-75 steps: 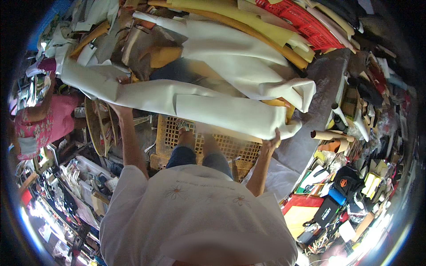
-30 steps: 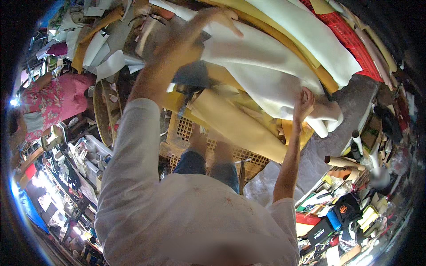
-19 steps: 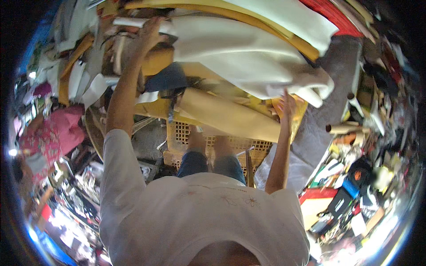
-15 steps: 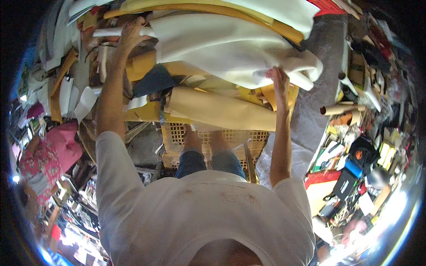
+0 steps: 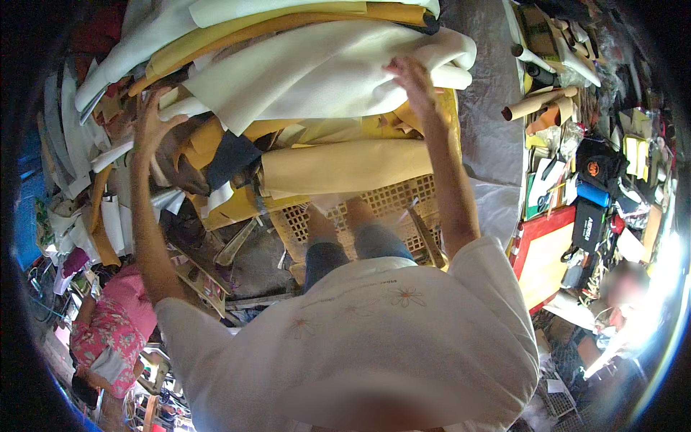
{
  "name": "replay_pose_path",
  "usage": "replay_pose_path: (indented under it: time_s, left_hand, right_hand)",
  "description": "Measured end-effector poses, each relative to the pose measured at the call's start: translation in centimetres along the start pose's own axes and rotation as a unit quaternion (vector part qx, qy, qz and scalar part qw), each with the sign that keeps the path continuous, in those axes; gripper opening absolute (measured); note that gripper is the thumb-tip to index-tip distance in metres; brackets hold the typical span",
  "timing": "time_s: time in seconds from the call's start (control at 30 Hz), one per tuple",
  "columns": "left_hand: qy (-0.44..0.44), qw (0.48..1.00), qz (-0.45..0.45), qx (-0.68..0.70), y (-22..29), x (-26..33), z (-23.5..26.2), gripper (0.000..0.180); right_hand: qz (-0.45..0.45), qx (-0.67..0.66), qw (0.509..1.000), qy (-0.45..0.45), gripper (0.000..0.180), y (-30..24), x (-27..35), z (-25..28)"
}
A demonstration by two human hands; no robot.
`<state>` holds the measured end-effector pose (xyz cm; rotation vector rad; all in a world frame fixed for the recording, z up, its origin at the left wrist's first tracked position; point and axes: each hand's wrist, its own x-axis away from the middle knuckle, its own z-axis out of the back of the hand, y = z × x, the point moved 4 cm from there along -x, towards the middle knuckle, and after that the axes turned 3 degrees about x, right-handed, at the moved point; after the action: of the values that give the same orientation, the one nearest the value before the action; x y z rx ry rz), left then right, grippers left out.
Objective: The person measures and marks a large sheet of tan leather with a ruler and pencil, then cuts along the marked lines using scissors. After cutting, the person rolls the leather and moves it to a storage area among other rolls.
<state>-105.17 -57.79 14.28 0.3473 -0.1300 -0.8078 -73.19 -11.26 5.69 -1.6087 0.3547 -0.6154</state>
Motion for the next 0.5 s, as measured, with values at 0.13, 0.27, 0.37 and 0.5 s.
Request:
replay_pose_path:
  time_s: [0.13,0.27,0.37,0.5]
  left_hand:
    - [0.055,0.996,0.066,0.023,-1.2,2.1,-5.1,0.071]
    - [0.131,0.987,0.080,0.037,0.4,3.0,-8.0,0.081]
    - [0.201,0.979,0.043,-0.012,3.4,4.0,-9.0,0.085]
    - [0.242,0.970,0.011,0.001,6.6,5.1,-9.5,0.078]
  right_hand:
    - [0.047,0.011,0.980,0.190,0.038,-0.6,-2.4,4.2]
    - [-0.080,0.073,0.974,0.201,0.052,6.3,1.2,4.2]
    - [-0.265,0.079,0.955,0.102,0.051,10.3,2.5,3.1]
    - [-0.089,-0.180,0.953,-0.229,0.052,2.1,-3.1,6.7]
